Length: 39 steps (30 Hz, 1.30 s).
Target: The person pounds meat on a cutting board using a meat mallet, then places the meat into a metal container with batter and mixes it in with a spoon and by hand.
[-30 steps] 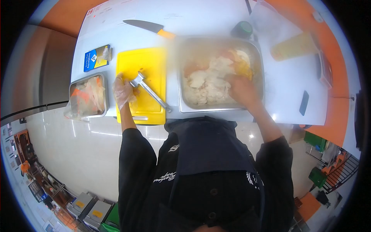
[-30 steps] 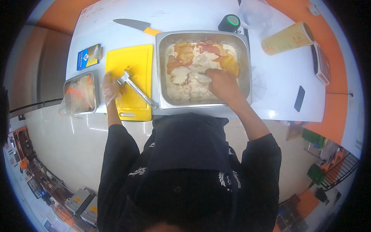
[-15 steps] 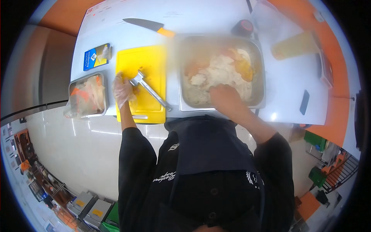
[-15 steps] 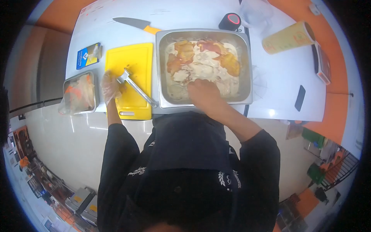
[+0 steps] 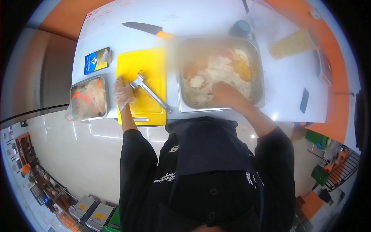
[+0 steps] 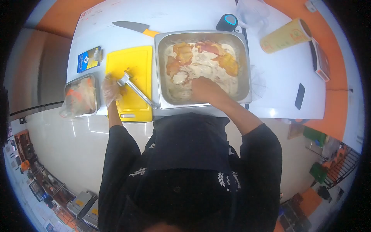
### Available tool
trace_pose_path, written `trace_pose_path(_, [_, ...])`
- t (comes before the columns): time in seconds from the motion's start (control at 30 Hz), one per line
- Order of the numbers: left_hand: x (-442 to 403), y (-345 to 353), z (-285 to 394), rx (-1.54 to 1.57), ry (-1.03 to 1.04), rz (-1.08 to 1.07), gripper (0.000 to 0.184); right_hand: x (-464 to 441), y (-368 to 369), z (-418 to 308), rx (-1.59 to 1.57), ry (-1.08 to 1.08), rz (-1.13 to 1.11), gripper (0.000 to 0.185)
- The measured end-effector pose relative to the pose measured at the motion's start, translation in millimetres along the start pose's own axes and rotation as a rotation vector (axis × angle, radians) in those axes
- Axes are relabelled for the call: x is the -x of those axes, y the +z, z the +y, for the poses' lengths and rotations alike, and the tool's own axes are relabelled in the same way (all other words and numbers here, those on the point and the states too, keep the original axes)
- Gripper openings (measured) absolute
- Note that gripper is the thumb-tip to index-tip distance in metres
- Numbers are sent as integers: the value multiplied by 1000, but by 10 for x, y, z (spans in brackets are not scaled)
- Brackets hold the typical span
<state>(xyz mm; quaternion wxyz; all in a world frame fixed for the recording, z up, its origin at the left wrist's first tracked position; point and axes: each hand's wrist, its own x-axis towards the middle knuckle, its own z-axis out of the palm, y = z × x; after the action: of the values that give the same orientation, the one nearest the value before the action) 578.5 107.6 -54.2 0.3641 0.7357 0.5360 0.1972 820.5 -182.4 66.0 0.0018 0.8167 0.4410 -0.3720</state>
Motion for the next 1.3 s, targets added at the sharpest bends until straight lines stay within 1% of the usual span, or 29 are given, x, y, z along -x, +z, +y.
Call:
trace_pose_path(0.07, [-94,39,-205,-33,66,24,35,10,3,19,15,-3,25,24])
trace_pose_path(0.1, [-99,60,-244,-33,59,20,35,-6,12,33,25,-15,26,23])
trace_pose_path(0.13, [-70,54,-173,-33,52,16,35,-20,29,53,33,-25,28,23])
trace_pose_path(0.17, [101,-44,212,-18,5,-1,35,-58,80,69,7,-39,53,22])
trace_pose_path(0.23, [195,-81,429,28,-66,-30,35,-134,152,35,-44,-70,103,22])
trace_pose_path(0.3, [185,-73,391,91,-119,-50,35,-84,52,5,-42,-82,113,21])
trace_pose_path(0.37, [225,-95,493,53,-96,-25,34,-74,14,15,-58,-89,150,20])
trace_pose_path(0.43, [209,-90,468,71,-96,-17,34,-88,52,135,-88,-87,206,19])
trace_pose_path(0.53, [129,-28,244,130,-109,-34,32,-44,2,255,-74,-123,190,19])
trace_pose_path(0.63, [109,-30,217,105,-95,-26,32,-15,41,462,-179,-153,199,19])
trace_pose_path(0.73, [157,-42,289,106,-110,-22,32,82,96,569,-258,-176,362,20])
trace_pose_path(0.83, [196,-57,369,116,-134,-50,33,216,-42,543,-265,-108,459,19])
trace_pose_path(0.9, [181,-57,340,96,-123,-53,33,173,-29,601,-200,-123,484,18])
trace_pose_path(0.93, [175,-58,334,52,-69,-27,33,174,-36,608,-169,-127,498,17])
trace_pose_path(0.97, [172,-56,335,10,-13,0,33,186,-39,589,-111,-66,435,17])
trace_pose_path(1.03, [165,-52,398,-22,-1,9,33,188,-82,507,8,49,309,17])
trace_pose_path(1.1, [203,-96,476,-6,-104,-21,33,114,-4,615,-12,-22,545,18])
trace_pose_path(1.13, [206,-96,429,-22,-93,-16,33,105,-1,597,-27,-59,659,18])
trace_pose_path(1.2, [144,-49,316,-53,-56,-19,33,138,-14,514,22,-57,500,17])
trace_pose_path(1.23, [122,-36,278,-3,-62,-37,33,172,-41,485,47,-50,424,17])
trace_pose_path(1.3, [87,-30,193,100,-79,-68,34,150,22,559,79,-19,475,16])
